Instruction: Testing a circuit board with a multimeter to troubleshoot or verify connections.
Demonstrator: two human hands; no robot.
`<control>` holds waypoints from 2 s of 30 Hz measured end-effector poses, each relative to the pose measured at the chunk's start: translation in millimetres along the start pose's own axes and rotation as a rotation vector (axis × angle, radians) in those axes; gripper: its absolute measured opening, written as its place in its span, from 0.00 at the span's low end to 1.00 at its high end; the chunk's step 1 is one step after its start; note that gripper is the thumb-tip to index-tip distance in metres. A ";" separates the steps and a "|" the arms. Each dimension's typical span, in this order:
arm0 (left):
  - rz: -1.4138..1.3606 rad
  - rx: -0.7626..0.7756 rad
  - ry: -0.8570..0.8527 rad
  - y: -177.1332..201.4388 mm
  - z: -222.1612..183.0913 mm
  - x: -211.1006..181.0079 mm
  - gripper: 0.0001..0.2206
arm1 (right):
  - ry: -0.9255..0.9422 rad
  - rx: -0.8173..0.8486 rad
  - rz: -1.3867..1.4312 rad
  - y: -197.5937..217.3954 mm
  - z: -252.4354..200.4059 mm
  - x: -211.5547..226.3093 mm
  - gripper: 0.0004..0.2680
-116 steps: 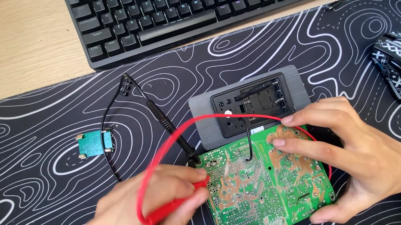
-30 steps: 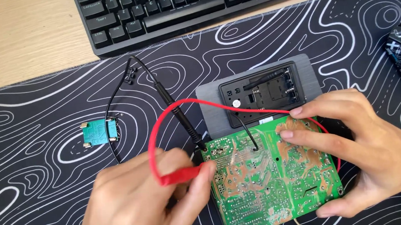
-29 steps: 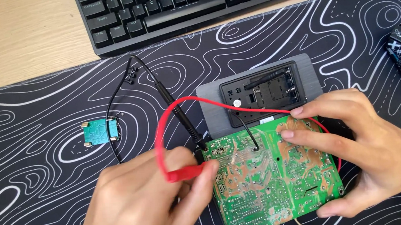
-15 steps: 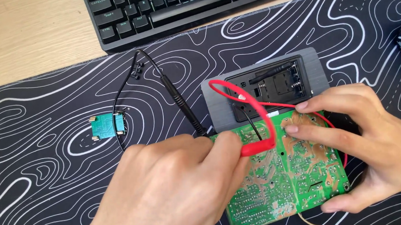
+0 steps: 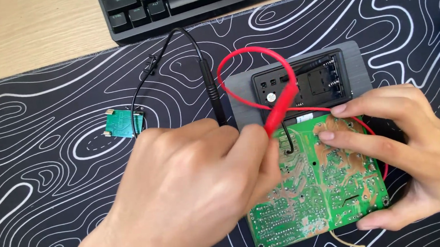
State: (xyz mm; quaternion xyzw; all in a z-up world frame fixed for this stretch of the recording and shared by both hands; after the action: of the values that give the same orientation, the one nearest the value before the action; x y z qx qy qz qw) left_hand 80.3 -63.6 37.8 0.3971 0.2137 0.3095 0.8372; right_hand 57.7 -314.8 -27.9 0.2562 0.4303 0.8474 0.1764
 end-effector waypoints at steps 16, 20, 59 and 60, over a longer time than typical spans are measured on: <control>-0.632 0.031 0.261 29.9 -5.4 37.2 0.03 | 0.004 0.014 -0.002 -0.3 -0.1 -1.9 0.42; -0.665 0.021 0.274 25.9 -4.4 38.6 0.02 | 0.004 -0.004 -0.004 0.1 -0.7 0.1 0.42; -0.368 -0.333 0.466 13.8 -19.5 12.3 0.12 | -0.017 -0.008 0.069 -2.8 -11.3 -5.7 0.42; -0.375 -0.348 0.470 15.0 -20.5 10.6 0.11 | -0.027 -0.002 0.061 -3.1 -10.3 -5.1 0.43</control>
State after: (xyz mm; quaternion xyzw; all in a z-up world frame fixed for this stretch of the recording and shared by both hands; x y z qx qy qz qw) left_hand 70.3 -38.0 36.4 0.1200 0.4140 0.2653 0.8624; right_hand 55.9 -322.3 -37.0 0.2804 0.4191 0.8492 0.1566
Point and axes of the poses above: each hand's wrist, its own z-axis towards the middle knuckle, its own y-axis out of the back of the hand, x = y × z, the point moved 8 cm from there along z, towards the middle knuckle, and after that the axes turned 15 degrees about -x, right-handed, at the moved point
